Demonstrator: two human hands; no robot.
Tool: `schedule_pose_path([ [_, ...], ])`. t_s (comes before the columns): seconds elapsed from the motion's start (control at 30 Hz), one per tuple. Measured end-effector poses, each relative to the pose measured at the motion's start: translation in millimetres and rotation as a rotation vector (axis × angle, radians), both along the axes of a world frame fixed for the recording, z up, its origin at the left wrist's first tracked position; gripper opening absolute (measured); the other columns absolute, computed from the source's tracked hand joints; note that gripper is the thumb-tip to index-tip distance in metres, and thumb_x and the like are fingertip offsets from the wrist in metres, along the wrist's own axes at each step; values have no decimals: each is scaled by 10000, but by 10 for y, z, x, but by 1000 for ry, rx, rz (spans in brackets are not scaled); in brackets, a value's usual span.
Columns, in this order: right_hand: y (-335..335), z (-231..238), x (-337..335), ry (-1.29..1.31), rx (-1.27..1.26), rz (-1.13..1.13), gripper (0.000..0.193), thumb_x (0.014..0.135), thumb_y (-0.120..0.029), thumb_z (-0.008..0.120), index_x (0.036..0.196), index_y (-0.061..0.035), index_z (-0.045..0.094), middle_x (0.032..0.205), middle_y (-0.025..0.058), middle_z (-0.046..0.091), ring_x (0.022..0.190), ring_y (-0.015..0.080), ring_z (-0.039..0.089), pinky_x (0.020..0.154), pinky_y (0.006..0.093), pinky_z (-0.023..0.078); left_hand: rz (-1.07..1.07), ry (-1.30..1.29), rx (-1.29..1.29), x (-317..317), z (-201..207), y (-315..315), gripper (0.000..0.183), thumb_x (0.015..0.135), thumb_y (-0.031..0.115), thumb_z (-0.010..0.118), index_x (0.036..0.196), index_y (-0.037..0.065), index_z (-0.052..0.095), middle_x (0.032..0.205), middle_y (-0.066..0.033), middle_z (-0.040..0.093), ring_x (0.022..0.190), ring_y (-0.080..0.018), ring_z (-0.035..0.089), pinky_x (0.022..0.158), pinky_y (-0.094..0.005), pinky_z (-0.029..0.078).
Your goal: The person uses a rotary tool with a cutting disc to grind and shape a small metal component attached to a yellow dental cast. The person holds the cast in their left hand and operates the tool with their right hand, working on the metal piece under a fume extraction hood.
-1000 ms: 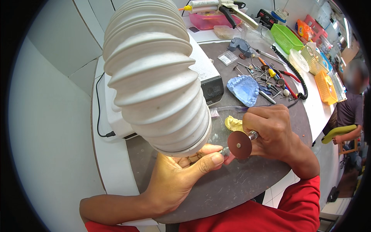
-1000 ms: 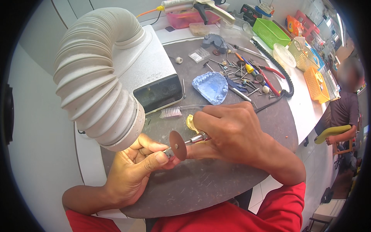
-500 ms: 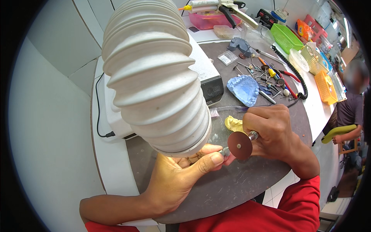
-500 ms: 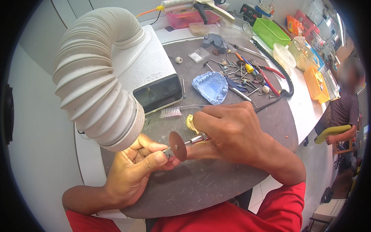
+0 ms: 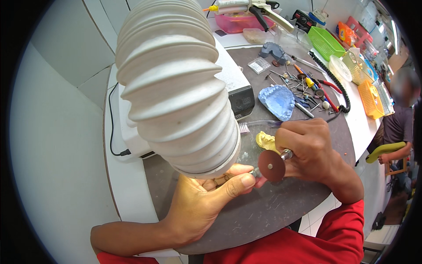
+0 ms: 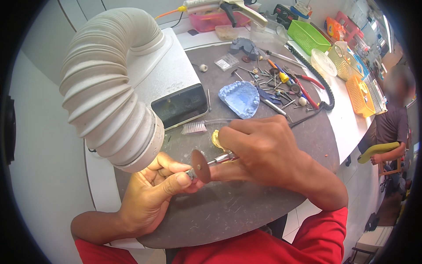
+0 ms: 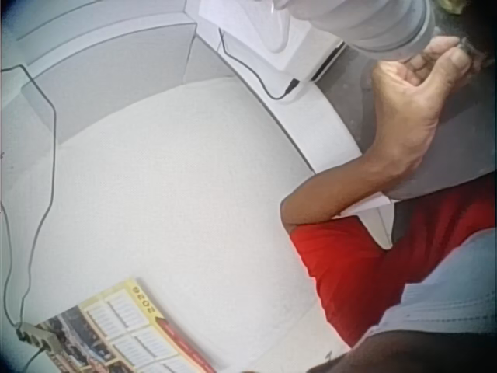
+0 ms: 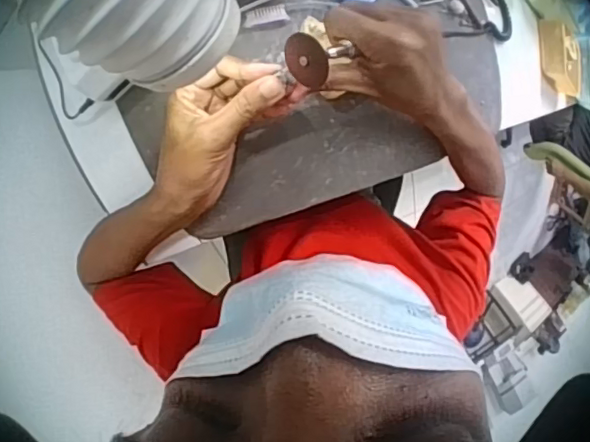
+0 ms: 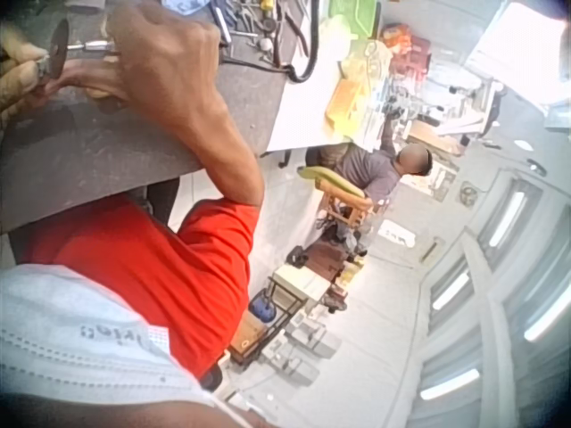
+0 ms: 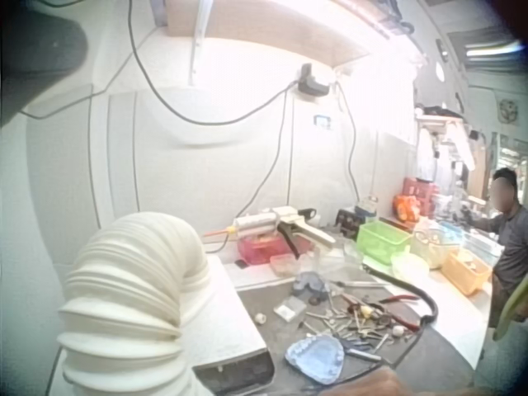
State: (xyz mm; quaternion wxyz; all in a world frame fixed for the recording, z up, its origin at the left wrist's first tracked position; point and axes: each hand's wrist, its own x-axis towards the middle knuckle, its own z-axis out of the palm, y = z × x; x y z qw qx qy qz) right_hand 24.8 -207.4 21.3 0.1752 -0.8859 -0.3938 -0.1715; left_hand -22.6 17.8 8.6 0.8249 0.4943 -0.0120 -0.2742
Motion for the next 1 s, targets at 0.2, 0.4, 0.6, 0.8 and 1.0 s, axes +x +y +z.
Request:
schedule_pose_path([
  [0.2, -42, 44, 23, -35, 80, -31, 534, 606, -466, 869, 627, -86, 494, 539, 22, 474, 430, 189, 494, 406, 333, 375, 87, -13, 82, -4, -44, -18, 137, 911, 2, 644, 1025, 39, 577, 1048, -123, 641, 955, -191, 660, 858, -336, 571],
  [0.4, -177, 156, 42, -39, 214, -110, 557, 556, -380, 934, 601, -81, 466, 522, 43, 451, 420, 180, 438, 408, 309, 318, 131, -186, 78, 14, -110, -56, 200, 840, -99, 677, 981, 17, 597, 1037, -110, 606, 971, -171, 628, 852, -311, 574],
  [0.6, -290, 107, 79, -55, 206, -173, 574, 550, -485, 900, 632, -68, 515, 537, 18, 451, 451, 165, 435, 439, 298, 333, 134, -254, 136, 25, -120, -126, 172, 838, -103, 676, 959, 0, 611, 1048, -132, 629, 969, -166, 628, 853, -312, 559],
  [0.8, -351, 149, 92, 25, 203, -193, 412, 606, -341, 907, 714, -50, 636, 593, 26, 566, 491, 145, 500, 474, 267, 383, 76, -475, 312, 54, -46, -196, 171, 839, -68, 701, 998, -18, 662, 1055, -128, 664, 994, -167, 650, 905, -285, 542],
  [1.0, -402, 161, 110, 16, 204, -173, 328, 633, -266, 902, 751, -54, 681, 620, 18, 618, 503, 127, 523, 475, 255, 397, 46, -549, 412, 108, 8, -356, 143, 803, -59, 728, 934, -17, 689, 1008, -129, 684, 954, -174, 665, 884, -302, 527],
])
